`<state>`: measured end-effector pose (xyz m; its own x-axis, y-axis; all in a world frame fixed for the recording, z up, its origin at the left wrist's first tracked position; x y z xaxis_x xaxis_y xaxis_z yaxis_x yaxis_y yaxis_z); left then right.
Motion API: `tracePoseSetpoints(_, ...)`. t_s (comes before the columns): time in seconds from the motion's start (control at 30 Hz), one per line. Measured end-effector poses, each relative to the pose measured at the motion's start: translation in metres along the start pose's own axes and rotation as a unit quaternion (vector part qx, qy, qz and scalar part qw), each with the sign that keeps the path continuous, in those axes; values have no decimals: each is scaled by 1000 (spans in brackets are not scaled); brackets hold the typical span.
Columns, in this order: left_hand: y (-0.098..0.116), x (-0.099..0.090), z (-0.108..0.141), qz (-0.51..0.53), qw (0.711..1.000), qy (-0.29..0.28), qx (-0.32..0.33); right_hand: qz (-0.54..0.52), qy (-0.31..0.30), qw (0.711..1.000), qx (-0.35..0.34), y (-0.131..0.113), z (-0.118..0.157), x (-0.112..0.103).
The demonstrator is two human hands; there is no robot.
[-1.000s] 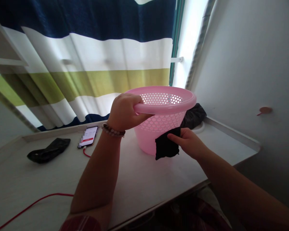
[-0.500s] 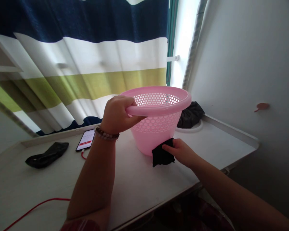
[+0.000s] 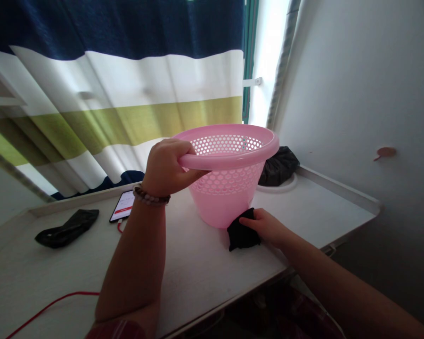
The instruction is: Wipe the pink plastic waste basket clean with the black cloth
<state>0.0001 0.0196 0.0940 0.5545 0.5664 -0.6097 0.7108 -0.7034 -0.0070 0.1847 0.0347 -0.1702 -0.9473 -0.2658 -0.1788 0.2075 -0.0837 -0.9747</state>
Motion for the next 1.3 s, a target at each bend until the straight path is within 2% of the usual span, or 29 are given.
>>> tracePoseSetpoints(0.07, -1, 0, 0, -1, 1000, 0, -4, 29, 12, 999, 9, 8, 0, -2)
tracePoseSetpoints(0.13, -1, 1, 0, -1, 1000, 0, -6, 57, 29, 998, -3, 0, 2, -5)
tracePoseSetpoints(0.2, -1, 0, 1, 0, 1000, 0, -7, 52, 33, 998, -34, -21, 7, -8)
tracePoseSetpoints(0.37, 0, 0, 0, 4, 1000, 0, -5, -36, 24, 989, -138, -94, 24, -19)
tracePoseSetpoints(0.43, 0, 0, 0, 6, 1000, -1, -4, -41, 19, 987, -155, -108, 27, -22)
tracePoseSetpoints(0.53, -1, 1, 0, 8, 1000, -4, -5, -32, 16, 989, -146, -101, 23, -22)
tracePoseSetpoints(0.73, 1, -1, 1, 8, 1000, 4, -1, 31, -4, 999, -38, -25, 7, -5)
tracePoseSetpoints(0.8, 2, -2, 1, 7, 1000, 9, 0, 60, 8, 998, -17, -8, 5, -3)
tracePoseSetpoints(0.87, 2, -3, 1, 6, 1000, 14, 4, 79, 22, 997, -10, -3, 5, -3)
tracePoseSetpoints(0.97, 3, -4, 1, 4, 1000, 17, 11, 68, 16, 997, -26, -18, 8, -1)
tracePoseSetpoints(1.07, 2, -4, 2, 1, 1000, 19, 11, 14, -1, 998, -58, -48, 14, -4)
tracePoseSetpoints(1.2, 2, -4, 2, 3, 1000, 21, 9, -19, 48, 991, -126, -88, 22, -23)
tracePoseSetpoints(1.3, 2, -4, 3, 0, 1000, 18, 9, -13, 56, 990, -132, -90, 21, -25)
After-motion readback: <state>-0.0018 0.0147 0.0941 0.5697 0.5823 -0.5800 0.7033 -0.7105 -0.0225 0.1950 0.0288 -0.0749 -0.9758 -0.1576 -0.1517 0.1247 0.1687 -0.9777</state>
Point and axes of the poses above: each hand's wrist, its own z-axis away from the middle knuckle, its own x-axis out of the palm, y = z × x, the point moved 9 cm from there along -z, towards the middle knuckle, and after that the axes turned 1 degree about -x, right-handed, at the moved point
